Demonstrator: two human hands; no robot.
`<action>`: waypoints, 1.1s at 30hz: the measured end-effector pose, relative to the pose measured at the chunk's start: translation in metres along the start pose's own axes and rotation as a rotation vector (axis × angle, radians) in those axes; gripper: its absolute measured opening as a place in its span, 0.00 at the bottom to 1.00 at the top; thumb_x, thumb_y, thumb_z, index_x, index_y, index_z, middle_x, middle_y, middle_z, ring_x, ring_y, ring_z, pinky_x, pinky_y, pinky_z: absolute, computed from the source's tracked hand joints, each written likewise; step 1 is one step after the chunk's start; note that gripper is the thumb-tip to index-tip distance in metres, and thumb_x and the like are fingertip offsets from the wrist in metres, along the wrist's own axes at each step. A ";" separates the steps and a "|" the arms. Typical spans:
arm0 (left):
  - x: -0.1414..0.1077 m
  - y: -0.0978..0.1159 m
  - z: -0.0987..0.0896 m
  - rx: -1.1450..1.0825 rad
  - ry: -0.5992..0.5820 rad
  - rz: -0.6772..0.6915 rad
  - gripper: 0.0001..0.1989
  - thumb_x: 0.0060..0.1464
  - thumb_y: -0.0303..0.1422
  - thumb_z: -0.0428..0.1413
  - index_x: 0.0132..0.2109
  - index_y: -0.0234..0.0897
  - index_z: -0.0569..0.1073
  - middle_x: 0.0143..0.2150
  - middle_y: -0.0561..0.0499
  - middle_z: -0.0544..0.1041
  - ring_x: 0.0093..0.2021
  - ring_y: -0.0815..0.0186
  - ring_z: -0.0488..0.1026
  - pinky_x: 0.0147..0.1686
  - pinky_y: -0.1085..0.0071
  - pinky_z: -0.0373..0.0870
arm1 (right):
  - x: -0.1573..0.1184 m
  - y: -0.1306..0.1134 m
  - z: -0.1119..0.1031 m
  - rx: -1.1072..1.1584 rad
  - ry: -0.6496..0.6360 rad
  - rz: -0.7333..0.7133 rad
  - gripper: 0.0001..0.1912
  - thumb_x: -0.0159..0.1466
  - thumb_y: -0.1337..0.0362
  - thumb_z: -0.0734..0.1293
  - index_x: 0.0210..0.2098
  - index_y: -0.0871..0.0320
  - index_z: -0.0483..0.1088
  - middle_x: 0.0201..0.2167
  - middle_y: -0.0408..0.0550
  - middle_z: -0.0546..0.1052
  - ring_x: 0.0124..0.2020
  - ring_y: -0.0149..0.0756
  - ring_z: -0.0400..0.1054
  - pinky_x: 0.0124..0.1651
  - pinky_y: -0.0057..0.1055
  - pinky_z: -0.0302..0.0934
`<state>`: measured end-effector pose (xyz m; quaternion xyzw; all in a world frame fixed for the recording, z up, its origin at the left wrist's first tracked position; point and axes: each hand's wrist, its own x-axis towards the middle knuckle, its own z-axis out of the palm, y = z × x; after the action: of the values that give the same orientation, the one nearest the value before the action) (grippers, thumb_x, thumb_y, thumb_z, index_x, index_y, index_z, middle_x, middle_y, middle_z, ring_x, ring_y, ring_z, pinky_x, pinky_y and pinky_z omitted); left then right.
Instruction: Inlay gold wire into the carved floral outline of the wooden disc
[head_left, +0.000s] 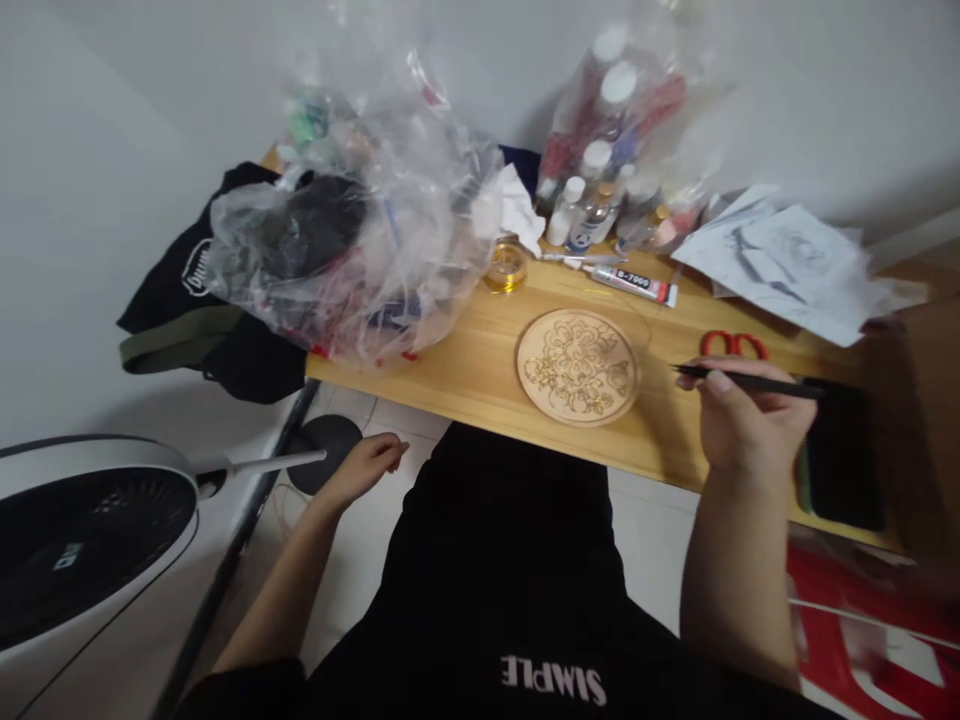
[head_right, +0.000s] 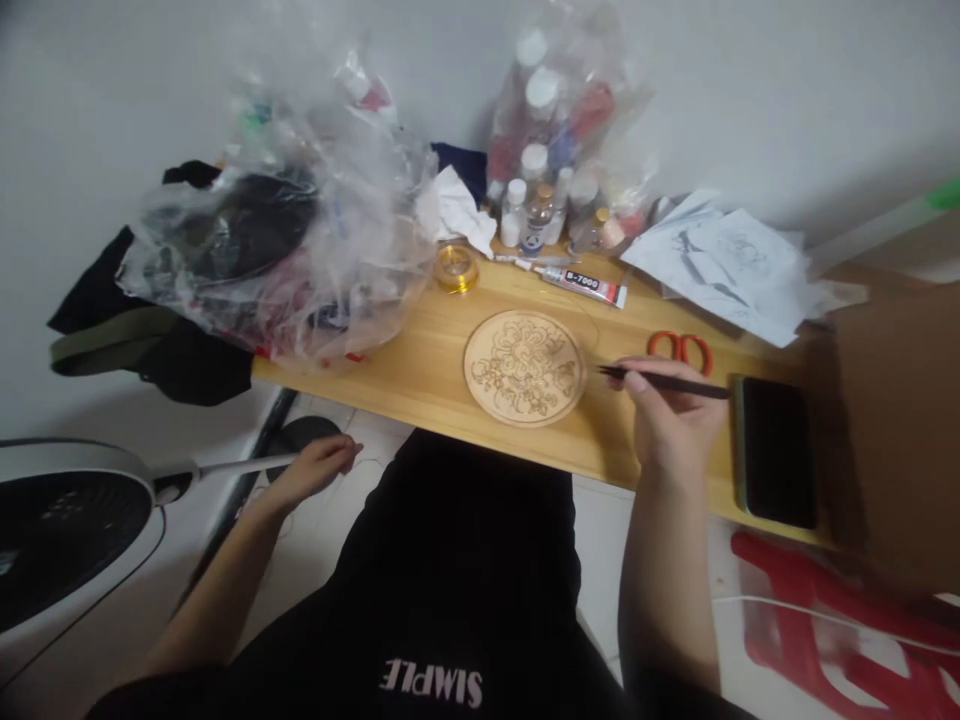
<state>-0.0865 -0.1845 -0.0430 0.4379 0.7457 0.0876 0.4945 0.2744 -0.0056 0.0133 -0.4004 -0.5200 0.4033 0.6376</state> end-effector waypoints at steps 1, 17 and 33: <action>0.006 -0.015 0.004 0.079 0.035 -0.062 0.14 0.63 0.39 0.49 0.35 0.33 0.71 0.35 0.49 0.73 0.36 0.67 0.71 0.39 0.67 0.70 | 0.003 0.006 -0.002 0.006 0.052 0.019 0.07 0.43 0.66 0.77 0.23 0.56 0.78 0.20 0.48 0.76 0.17 0.32 0.66 0.23 0.34 0.61; 0.025 -0.066 0.006 0.605 -0.149 -0.236 0.16 0.61 0.37 0.55 0.54 0.34 0.69 0.53 0.44 0.71 0.50 0.59 0.71 0.49 0.55 0.71 | 0.052 0.018 0.031 -0.050 0.097 0.143 0.08 0.36 0.65 0.77 0.15 0.56 0.74 0.15 0.47 0.72 0.17 0.30 0.62 0.21 0.32 0.50; 0.037 0.141 0.064 0.451 0.512 0.822 0.46 0.55 0.48 0.57 0.68 0.26 0.45 0.67 0.24 0.53 0.68 0.39 0.50 0.62 0.41 0.54 | 0.055 0.054 0.048 -0.034 -0.108 0.333 0.18 0.44 0.54 0.76 0.28 0.58 0.72 0.17 0.40 0.71 0.19 0.26 0.64 0.24 0.26 0.61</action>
<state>0.0414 -0.0919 -0.0194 0.7539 0.6099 0.2155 0.1152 0.2296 0.0690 -0.0115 -0.4692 -0.4868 0.5156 0.5263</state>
